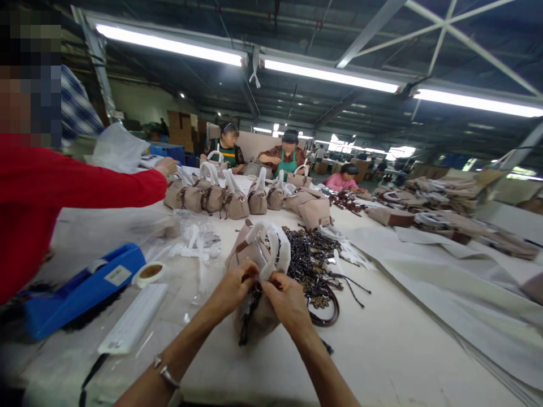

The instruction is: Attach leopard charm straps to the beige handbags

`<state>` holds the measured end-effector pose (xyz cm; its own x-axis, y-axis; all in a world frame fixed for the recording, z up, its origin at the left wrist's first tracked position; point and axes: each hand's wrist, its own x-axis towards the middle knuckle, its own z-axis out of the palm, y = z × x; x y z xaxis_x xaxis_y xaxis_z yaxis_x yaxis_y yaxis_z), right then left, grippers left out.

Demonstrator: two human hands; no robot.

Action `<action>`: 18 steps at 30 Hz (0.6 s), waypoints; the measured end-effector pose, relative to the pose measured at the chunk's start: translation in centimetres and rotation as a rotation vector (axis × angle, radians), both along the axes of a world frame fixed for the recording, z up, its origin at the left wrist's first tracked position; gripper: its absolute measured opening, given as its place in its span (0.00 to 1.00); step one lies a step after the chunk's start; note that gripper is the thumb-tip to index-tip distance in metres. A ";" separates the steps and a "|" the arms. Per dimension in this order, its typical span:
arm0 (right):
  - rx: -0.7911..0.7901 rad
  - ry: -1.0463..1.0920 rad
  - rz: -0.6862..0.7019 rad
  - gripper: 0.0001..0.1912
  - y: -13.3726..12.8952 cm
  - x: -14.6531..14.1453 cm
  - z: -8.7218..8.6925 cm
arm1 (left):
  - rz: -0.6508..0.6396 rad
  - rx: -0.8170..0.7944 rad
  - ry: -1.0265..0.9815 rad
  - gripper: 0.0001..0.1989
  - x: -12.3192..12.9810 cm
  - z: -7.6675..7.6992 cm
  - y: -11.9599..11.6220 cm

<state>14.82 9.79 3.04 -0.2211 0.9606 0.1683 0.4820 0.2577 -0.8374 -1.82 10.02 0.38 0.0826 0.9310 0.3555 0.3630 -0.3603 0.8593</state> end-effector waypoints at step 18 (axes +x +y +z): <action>-0.031 0.123 0.020 0.14 -0.4 -0.6 -0.1 | -0.056 -0.242 -0.682 0.11 1.2 -1.2 -0.3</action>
<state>14.23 9.35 2.95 -0.2193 0.9615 0.1656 0.3699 0.2390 -0.8978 -0.64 9.70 -0.84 -0.0346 0.9910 0.1296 -0.2956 -0.1340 0.9459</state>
